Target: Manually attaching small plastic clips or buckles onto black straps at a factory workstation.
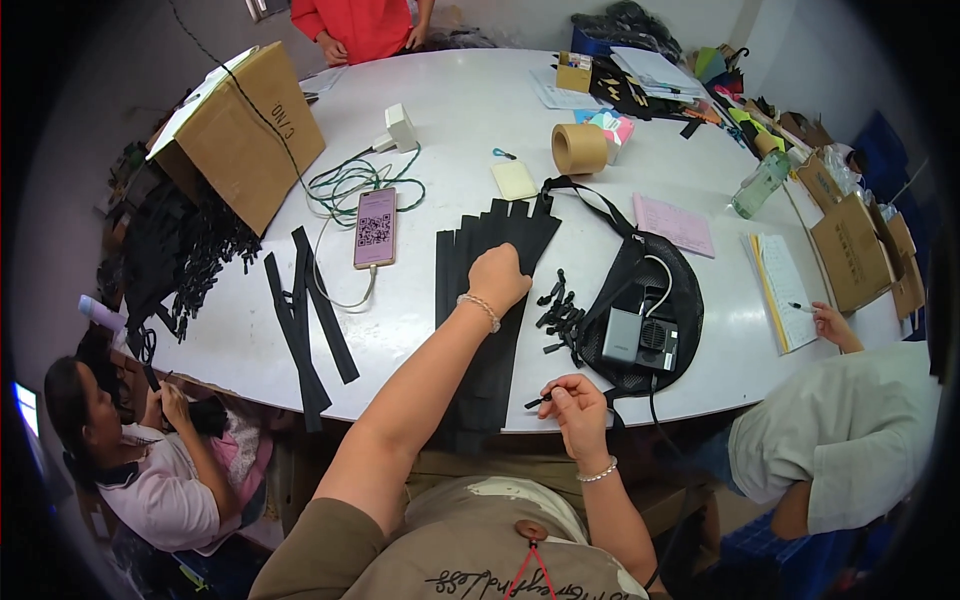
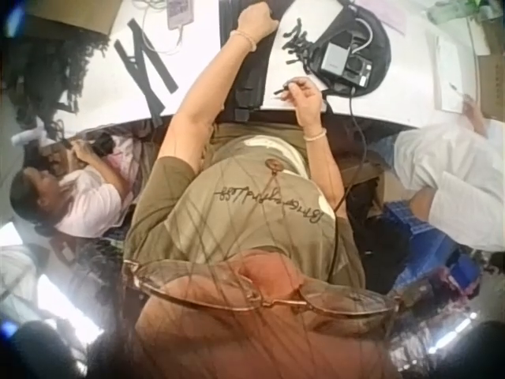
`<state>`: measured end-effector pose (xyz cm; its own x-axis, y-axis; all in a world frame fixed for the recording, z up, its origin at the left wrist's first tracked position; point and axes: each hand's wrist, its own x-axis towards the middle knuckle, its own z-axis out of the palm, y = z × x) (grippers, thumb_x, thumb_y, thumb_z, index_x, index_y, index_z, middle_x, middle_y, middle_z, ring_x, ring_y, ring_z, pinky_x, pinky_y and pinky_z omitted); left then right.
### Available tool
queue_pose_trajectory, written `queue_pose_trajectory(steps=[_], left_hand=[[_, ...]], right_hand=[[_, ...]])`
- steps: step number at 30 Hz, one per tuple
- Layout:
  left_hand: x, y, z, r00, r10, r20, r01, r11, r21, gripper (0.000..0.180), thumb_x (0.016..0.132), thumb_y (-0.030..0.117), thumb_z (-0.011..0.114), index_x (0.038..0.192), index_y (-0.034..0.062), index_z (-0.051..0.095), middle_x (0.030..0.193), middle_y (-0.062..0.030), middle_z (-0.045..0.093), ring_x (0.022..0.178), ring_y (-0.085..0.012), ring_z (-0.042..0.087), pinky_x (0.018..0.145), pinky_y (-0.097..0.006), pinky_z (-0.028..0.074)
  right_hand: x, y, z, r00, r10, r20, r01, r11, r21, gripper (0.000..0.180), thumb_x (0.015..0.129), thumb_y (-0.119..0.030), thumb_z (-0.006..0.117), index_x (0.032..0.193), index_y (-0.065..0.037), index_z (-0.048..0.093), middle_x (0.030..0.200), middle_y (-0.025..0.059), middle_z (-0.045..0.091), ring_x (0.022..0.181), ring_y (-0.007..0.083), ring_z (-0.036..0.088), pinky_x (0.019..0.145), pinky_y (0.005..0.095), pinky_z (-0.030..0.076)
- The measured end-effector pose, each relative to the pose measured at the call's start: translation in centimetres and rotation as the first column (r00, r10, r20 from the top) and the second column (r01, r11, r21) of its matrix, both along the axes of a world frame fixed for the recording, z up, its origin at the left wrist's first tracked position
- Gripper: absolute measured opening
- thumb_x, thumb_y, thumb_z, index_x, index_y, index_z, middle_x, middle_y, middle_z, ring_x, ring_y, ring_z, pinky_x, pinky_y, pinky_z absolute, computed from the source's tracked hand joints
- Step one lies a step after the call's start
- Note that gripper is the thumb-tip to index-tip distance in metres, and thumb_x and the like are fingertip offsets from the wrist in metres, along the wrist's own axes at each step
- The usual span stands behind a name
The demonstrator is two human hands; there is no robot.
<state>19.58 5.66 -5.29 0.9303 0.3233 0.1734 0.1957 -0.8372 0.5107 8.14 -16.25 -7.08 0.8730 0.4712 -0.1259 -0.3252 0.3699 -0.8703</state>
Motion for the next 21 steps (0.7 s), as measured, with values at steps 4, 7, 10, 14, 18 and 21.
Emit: queue_pose_trajectory(steps=[4, 7, 10, 14, 18, 21], left_hand=[[-0.8, 0.5, 0.1, 0.995, 0.013, 0.095, -0.013, 1.000, 0.008, 0.020, 0.067, 0.016, 0.064, 0.077, -0.0013, 0.061, 0.077, -0.0200, 0.063, 0.074, -0.0344, 0.062, 0.070, -0.041, 0.051], [-1.6, 0.9, 1.3, 0.995, 0.054, 0.079, -0.046, 0.994, -0.103, 0.019, 0.071, 0.015, 0.060, 0.076, -0.0026, 0.062, 0.074, -0.0201, 0.063, 0.071, -0.0340, 0.062, 0.068, -0.039, 0.050], [-3.6, 1.8, 2.6, 0.990, 0.087, 0.110, -0.051, 0.954, -0.297, 0.018, 0.073, 0.014, 0.057, 0.075, -0.0029, 0.062, 0.073, -0.0211, 0.062, 0.070, -0.0358, 0.060, 0.066, -0.040, 0.048], [-8.2, 1.5, 2.5, 0.993, -0.112, 0.042, 0.108, 0.691, -0.714, 0.015, 0.082, 0.012, 0.059, 0.076, -0.0021, 0.061, 0.062, 0.0000, 0.057, 0.059, -0.0060, 0.052, 0.054, -0.025, 0.042], [-14.5, -2.2, 4.5, 0.969, -0.246, -0.010, 0.105, 0.451, -0.886, 0.012, 0.083, 0.012, 0.061, 0.081, 0.0003, 0.062, 0.068, 0.0074, 0.054, 0.064, 0.0007, 0.046, 0.055, -0.018, 0.038], [-18.0, -4.9, 5.0, 0.951, -0.305, -0.048, 0.049, 0.303, -0.952, 0.005, 0.084, 0.008, 0.062, 0.083, 0.0031, 0.063, 0.071, 0.0072, 0.056, 0.065, 0.0018, 0.049, 0.055, -0.015, 0.040]], right_hand=[[0.1, -0.1, -0.1, 0.999, 0.014, -0.031, -0.013, 0.999, 0.049, 0.007, 0.089, -0.002, 0.050, 0.093, 0.003, 0.052, 0.087, 0.0130, 0.060, 0.065, 0.0149, 0.059, 0.062, 0.0265, 0.051], [0.0, -0.1, -0.2, 0.999, 0.013, -0.030, -0.012, 0.999, 0.052, 0.007, 0.089, -0.002, 0.050, 0.094, 0.003, 0.052, 0.087, 0.0132, 0.060, 0.065, 0.0151, 0.059, 0.061, 0.0269, 0.051], [-0.1, 0.0, -0.2, 0.999, 0.018, -0.029, -0.017, 0.998, 0.054, 0.007, 0.089, -0.002, 0.050, 0.093, 0.003, 0.052, 0.088, 0.0133, 0.060, 0.066, 0.0154, 0.059, 0.062, 0.0269, 0.051], [0.3, -0.3, 0.1, 0.997, -0.007, -0.083, 0.016, 0.994, 0.104, 0.008, 0.089, -0.004, 0.051, 0.094, 0.002, 0.053, 0.089, 0.0134, 0.060, 0.065, 0.0152, 0.058, 0.061, 0.0265, 0.050], [0.7, -0.2, 2.0, 0.995, -0.032, -0.097, 0.050, 0.980, 0.191, 0.011, 0.088, -0.003, 0.053, 0.097, 0.002, 0.058, 0.098, 0.0105, 0.060, 0.083, 0.0138, 0.057, 0.075, 0.0272, 0.049], [0.3, -0.1, 3.6, 0.995, -0.092, -0.038, 0.098, 0.976, 0.194, 0.013, 0.088, -0.005, 0.055, 0.098, 0.001, 0.059, 0.102, 0.0098, 0.060, 0.093, 0.0157, 0.056, 0.083, 0.0314, 0.046]])
